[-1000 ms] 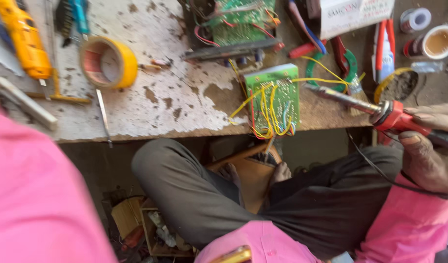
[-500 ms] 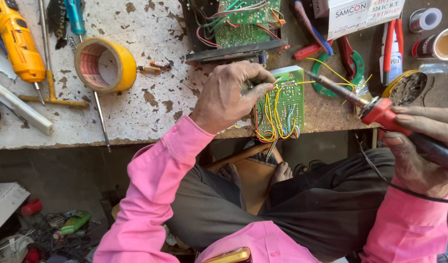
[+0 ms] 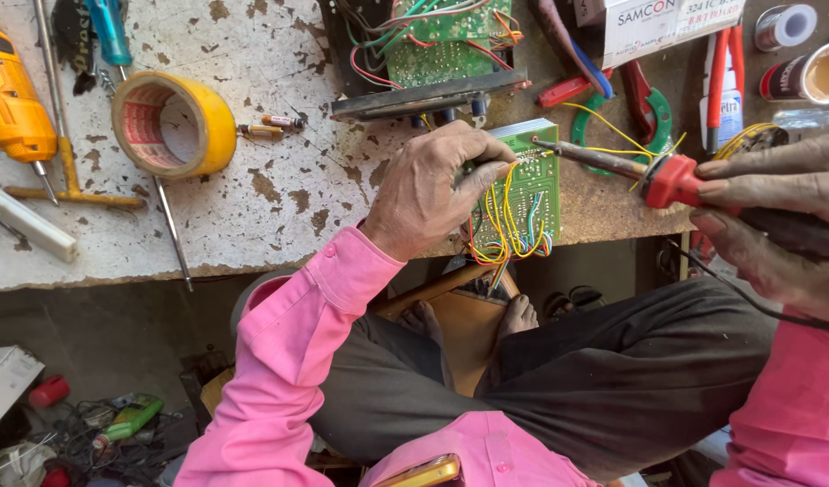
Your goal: The person solders multiple wires to a green circuit board using a soldering iron and solder wire. They hold the board with one hand and apply heat and solder with the other, working on several connection points.
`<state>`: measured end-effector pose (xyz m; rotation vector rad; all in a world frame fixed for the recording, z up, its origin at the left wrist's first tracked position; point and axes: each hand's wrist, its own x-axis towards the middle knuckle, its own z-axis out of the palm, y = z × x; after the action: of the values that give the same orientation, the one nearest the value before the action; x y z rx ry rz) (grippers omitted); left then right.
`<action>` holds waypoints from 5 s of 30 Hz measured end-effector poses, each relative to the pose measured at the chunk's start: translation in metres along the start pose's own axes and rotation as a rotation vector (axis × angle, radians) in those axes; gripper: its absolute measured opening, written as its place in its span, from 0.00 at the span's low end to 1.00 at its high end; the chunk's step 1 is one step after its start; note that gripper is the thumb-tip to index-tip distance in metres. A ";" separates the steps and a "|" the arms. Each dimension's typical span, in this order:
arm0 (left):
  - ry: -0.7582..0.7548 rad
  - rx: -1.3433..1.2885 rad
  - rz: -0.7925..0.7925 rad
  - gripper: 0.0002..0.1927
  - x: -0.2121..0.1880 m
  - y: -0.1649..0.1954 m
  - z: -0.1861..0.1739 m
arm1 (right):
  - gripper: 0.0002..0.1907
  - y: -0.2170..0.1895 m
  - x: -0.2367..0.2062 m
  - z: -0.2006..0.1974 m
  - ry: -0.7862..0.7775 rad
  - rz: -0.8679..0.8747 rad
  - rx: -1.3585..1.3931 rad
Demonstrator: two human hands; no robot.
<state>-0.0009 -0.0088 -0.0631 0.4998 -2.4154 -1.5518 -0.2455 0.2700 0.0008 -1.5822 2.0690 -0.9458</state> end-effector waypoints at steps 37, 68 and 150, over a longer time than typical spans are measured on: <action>-0.013 0.080 -0.021 0.06 0.007 0.025 0.000 | 0.13 -0.008 0.008 0.014 0.008 -0.097 -0.051; -0.029 0.052 -0.023 0.06 0.006 0.025 -0.003 | 0.11 0.004 0.040 0.000 -0.170 -0.168 0.048; -0.046 -0.086 -0.018 0.08 0.011 0.019 -0.010 | 0.13 0.014 0.052 -0.004 -0.210 -0.325 0.027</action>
<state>-0.0099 -0.0145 -0.0414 0.4751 -2.3714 -1.6840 -0.2734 0.2242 -0.0003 -1.9502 1.6843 -0.8620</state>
